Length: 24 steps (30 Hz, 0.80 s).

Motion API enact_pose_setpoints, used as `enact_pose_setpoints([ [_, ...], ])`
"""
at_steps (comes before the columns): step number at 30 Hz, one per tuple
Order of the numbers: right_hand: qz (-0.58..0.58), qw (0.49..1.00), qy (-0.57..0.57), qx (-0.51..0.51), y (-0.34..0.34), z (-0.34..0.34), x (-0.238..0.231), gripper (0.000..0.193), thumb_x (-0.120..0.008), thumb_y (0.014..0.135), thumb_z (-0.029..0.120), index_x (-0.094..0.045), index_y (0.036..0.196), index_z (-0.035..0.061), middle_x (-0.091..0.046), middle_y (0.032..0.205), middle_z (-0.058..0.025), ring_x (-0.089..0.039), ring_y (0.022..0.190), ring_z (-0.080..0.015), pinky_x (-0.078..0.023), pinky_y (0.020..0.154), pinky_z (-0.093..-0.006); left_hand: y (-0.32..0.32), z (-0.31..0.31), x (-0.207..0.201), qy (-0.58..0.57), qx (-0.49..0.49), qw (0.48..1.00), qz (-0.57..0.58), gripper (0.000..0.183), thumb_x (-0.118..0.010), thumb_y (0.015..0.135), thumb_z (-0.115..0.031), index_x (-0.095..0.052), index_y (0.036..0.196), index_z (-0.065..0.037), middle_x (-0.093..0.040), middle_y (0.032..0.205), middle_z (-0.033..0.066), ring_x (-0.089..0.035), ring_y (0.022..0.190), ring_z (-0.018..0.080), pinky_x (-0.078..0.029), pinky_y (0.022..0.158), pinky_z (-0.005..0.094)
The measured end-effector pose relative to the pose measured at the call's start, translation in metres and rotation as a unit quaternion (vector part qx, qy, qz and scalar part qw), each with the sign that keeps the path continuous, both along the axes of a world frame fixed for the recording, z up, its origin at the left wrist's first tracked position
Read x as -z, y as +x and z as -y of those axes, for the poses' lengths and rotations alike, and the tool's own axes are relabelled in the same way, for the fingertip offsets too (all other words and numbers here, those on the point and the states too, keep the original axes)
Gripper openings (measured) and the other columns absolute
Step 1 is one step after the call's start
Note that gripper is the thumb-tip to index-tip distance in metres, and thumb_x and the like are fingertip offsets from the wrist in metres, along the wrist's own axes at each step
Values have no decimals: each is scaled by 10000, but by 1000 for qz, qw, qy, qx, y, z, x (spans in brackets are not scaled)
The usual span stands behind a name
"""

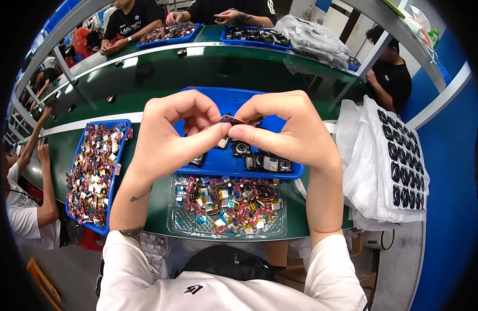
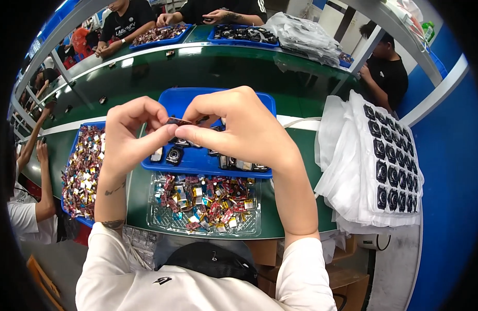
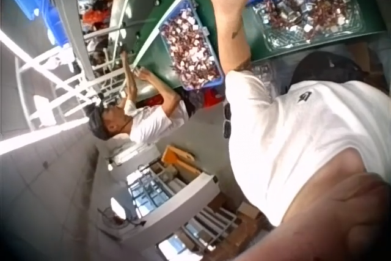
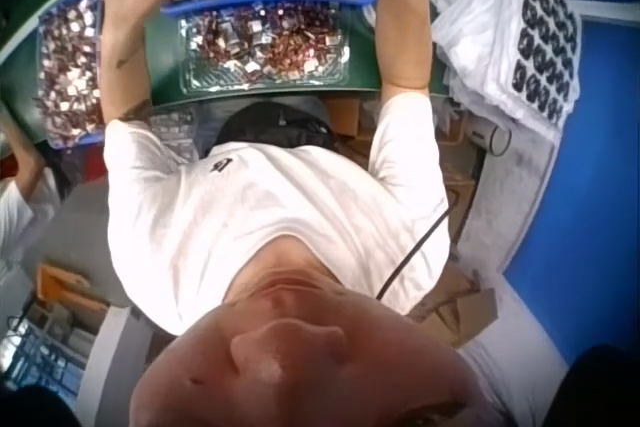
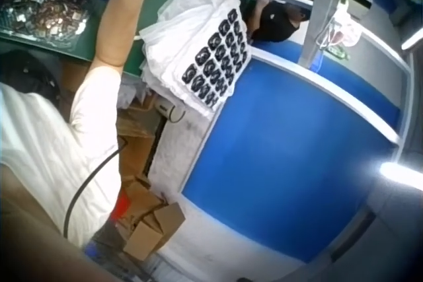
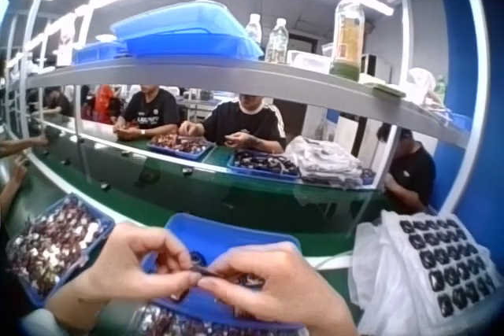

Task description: Logging work details in a notebook and then assembling small camera lenses or sensor components into blue trays on an assembly line.

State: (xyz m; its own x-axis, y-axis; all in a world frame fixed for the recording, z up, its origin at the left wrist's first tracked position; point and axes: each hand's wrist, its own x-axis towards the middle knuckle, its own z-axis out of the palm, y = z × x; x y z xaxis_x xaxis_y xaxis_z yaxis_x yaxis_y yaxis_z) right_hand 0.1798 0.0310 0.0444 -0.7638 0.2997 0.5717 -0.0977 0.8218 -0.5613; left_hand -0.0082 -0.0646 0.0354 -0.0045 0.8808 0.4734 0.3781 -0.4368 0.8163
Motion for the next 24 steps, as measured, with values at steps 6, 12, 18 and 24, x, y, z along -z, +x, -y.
enact_pose_setpoints([
  [6, -78, 989, 37, 116, 12, 4, -6, 101, -677, 798, 88, -665, 816, -10, -661, 709, -107, -654, 629, -179, -508, 587, -268, 18, -9, -7, 50, -33, 997, 49, 70, -667, 823, -6, -657, 867, 47, -646, 745, 47, -601, 616, 72, -443, 554, 176],
  [12, -63, 985, 66, 149, 20, -4, -11, 93, -683, 793, 77, -664, 816, -11, -667, 726, -109, -658, 650, -182, -507, 593, -270, 8, -11, -17, 148, -3, 985, -83, 41, -706, 741, -3, -675, 747, 23, -632, 645, 66, -576, 548, 98, -425, 517, 214],
  [18, -60, 988, 64, 129, 10, -8, -5, 96, -697, 779, 77, -669, 814, -9, -666, 730, -110, -652, 638, -180, -502, 580, -274, -6, -15, -20, 62, 27, 985, -157, 243, -773, 720, -109, -560, 649, -16, -498, 565, 14, -464, 522, 68, -345, 494, 226],
  [24, -41, 992, 71, 99, 5, -5, -1, 103, -705, 767, 83, -665, 826, 8, -661, 721, -103, -652, 622, -188, -508, 571, -277, -1, -22, -16, 112, -8, 987, -113, 95, -660, 813, -53, -637, 797, 38, -580, 728, 36, -524, 619, 75, -400, 550, 214],
])
